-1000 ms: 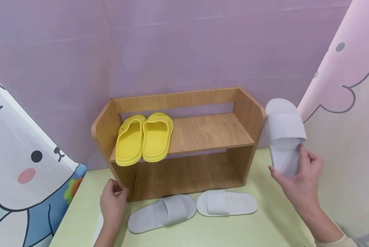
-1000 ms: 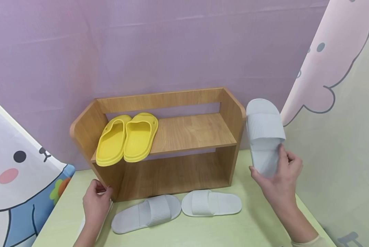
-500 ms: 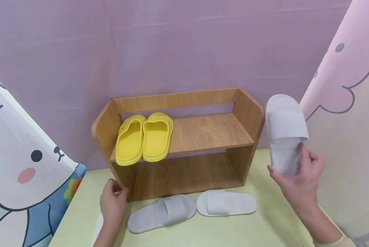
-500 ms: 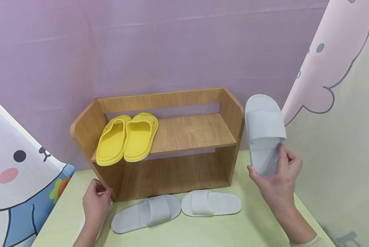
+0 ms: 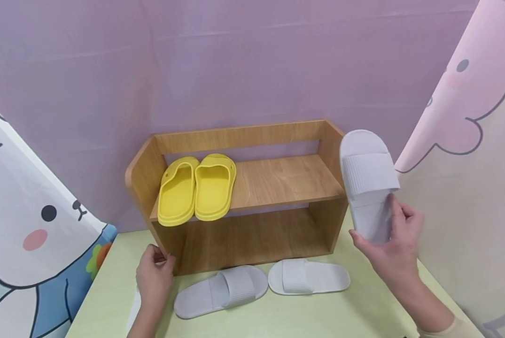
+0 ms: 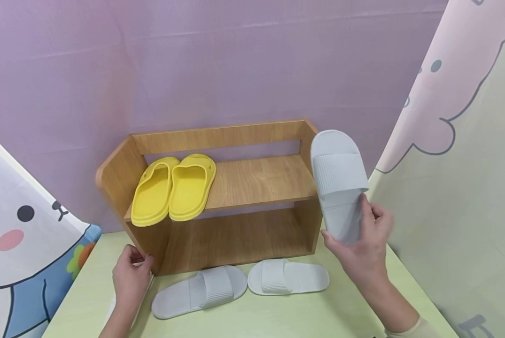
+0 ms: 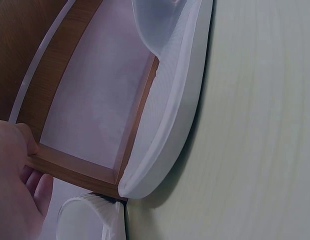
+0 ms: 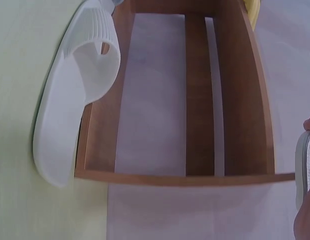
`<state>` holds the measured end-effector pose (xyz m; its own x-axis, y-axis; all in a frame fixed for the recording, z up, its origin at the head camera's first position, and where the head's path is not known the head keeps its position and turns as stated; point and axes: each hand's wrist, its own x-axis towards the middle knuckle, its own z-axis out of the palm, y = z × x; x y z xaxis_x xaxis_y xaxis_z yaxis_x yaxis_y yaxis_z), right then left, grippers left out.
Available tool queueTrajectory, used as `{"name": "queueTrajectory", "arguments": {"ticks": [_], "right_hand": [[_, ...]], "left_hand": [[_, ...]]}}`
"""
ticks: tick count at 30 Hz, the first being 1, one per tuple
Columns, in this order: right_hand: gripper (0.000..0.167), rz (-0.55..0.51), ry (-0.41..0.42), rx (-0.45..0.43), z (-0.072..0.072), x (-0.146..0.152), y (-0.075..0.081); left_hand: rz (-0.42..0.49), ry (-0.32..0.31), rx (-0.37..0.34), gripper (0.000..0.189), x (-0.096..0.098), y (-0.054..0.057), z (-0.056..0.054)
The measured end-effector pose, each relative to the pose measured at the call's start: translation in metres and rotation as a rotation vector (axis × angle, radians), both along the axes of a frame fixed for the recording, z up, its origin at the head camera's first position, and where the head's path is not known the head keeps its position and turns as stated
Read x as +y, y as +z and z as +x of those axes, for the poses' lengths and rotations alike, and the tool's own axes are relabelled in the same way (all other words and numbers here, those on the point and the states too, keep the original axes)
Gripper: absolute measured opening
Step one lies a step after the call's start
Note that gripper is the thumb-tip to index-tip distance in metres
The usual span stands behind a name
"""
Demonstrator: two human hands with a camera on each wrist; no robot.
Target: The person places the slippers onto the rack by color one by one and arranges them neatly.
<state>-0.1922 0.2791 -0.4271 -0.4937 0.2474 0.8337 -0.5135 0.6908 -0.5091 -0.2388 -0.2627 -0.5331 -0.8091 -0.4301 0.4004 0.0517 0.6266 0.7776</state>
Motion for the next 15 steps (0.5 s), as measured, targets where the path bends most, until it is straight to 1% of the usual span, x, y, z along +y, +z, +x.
{"name": "queueTrajectory", "arguments": {"ticks": [3, 7, 15], "right_hand": [[0.121, 0.010, 0.028, 0.015, -0.003, -0.007, -0.001], [0.120, 0.032, 0.066, -0.003, -0.004, -0.015, 0.002], [0.117, 0.101, 0.111, -0.073, -0.008, -0.033, 0.017]], "left_hand": [[0.002, -0.002, -0.003, 0.016, 0.000, -0.001, -0.001], [0.006, -0.007, -0.007, 0.016, 0.000, -0.001, -0.001], [0.003, 0.002, -0.003, 0.017, -0.001, -0.002, -0.001]]}}
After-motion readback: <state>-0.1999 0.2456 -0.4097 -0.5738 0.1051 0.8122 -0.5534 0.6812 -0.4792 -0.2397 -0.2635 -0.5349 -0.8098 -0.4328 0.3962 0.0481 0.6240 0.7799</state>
